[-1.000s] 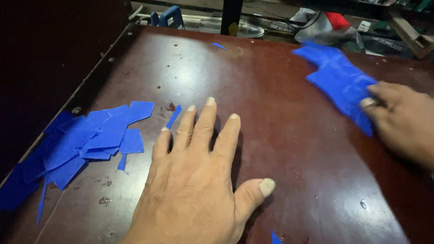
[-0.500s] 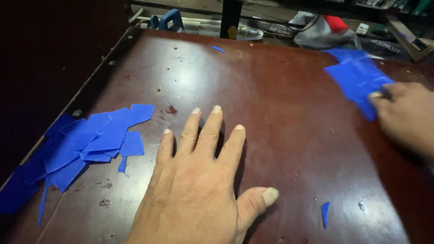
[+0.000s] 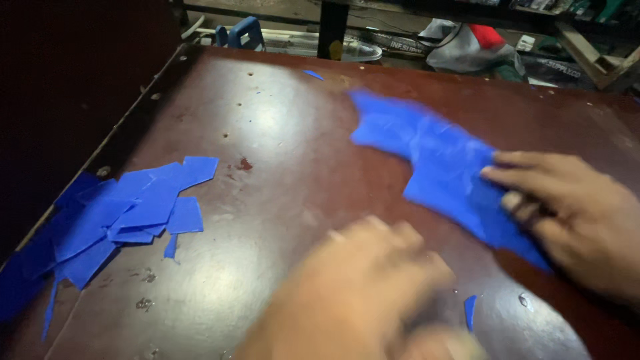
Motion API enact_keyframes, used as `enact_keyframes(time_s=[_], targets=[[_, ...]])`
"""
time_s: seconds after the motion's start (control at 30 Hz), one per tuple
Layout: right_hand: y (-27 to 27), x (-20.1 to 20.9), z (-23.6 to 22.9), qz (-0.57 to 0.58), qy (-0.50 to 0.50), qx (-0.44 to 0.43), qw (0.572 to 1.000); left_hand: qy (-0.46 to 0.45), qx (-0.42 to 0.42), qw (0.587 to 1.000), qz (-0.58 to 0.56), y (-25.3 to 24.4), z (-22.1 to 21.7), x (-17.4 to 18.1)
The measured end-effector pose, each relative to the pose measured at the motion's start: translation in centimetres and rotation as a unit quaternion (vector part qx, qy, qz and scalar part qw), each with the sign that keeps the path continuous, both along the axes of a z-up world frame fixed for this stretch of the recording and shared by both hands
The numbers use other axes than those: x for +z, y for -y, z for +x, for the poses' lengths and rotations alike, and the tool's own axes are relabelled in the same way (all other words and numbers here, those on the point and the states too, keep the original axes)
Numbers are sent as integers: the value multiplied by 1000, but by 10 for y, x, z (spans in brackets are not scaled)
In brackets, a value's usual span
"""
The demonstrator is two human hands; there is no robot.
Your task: The person uses a pair of scissors to cut a piece of blue fabric that has white geometric patterns drawn on it. They carefully trim the edges and cut out specific shapes, occasionally adjusting the fabric's position on the wooden work surface.
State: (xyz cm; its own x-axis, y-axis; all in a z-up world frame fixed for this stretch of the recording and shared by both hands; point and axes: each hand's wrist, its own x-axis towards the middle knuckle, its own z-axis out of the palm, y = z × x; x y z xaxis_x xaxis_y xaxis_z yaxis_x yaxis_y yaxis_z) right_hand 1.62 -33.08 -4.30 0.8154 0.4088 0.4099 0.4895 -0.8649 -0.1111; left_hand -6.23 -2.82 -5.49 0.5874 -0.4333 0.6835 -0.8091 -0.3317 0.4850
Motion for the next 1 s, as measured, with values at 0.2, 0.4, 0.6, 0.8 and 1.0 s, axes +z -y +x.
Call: enact_keyframes(time_s=[0.2, 0.4, 0.6, 0.8, 1.0], targets=[[-20, 12, -20, 16, -61, -39, 997, -5, 251, 950, 187, -7, 25, 11], [3, 10, -8, -28, -49, -17, 998, -43, 256, 928, 267, -1, 41, -2], [3, 5, -6, -48, -45, -155, 986, -164, 280, 905, 274, 9, 49, 27], [5, 6, -7, -28, -34, -72, 996, -114, 322, 912, 226, 10, 96, 2], [9, 9, -5, -38, -35, -55, 997, -212, 335, 869, 295, 9, 100, 36]])
